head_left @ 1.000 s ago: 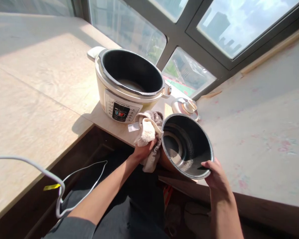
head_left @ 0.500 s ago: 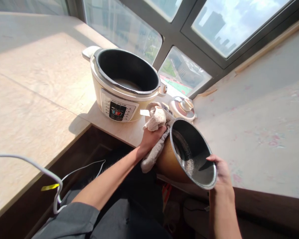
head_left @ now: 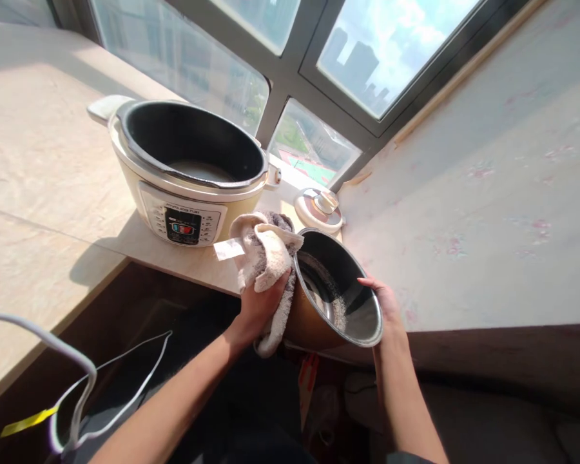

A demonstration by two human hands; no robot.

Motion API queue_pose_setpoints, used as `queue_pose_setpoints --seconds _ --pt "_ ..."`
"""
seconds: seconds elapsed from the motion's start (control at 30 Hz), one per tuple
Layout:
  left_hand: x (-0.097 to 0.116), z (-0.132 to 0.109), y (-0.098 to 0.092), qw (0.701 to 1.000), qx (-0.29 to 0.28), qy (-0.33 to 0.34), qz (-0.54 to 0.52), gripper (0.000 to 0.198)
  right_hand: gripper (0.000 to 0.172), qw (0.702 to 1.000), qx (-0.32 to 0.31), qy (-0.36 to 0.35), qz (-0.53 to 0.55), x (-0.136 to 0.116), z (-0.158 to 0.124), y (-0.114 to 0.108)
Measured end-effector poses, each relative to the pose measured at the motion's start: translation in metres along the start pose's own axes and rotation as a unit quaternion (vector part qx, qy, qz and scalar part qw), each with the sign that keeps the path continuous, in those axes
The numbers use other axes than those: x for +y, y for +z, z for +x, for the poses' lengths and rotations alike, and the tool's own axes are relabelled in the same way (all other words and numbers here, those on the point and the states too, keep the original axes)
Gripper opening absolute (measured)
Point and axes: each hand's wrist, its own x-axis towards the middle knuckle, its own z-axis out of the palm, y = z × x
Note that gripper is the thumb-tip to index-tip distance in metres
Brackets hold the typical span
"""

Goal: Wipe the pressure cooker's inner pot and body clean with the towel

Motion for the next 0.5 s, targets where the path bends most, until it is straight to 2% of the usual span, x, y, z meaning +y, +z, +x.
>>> queue_pose_setpoints --seconds 0.1,0.2,0.37,0.5 --pt "-0.004 0.002 -0.001 1.0 0.011 0.002 0.013 0.024 0.036 1.0 0.001 -0.012 0.003 -0.001 0.011 0.0" --pt "-0.008 0.003 0.001 1.0 0.011 -0.027 0.004 0.028 0.036 1.0 0.001 -0.006 0.017 -0.005 0.026 0.002" --pt "-0.023 0.003 0.01 0.999 0.023 -0.036 -0.006 0.025 0.041 0.996 -0.074 -0.021 0.033 -0.012 0.055 0.006" --pt "-0.039 0.007 0.015 0.999 0.025 -0.019 0.006 0.024 0.043 0.993 -0.105 -0.027 0.054 -0.009 0.074 0.01"
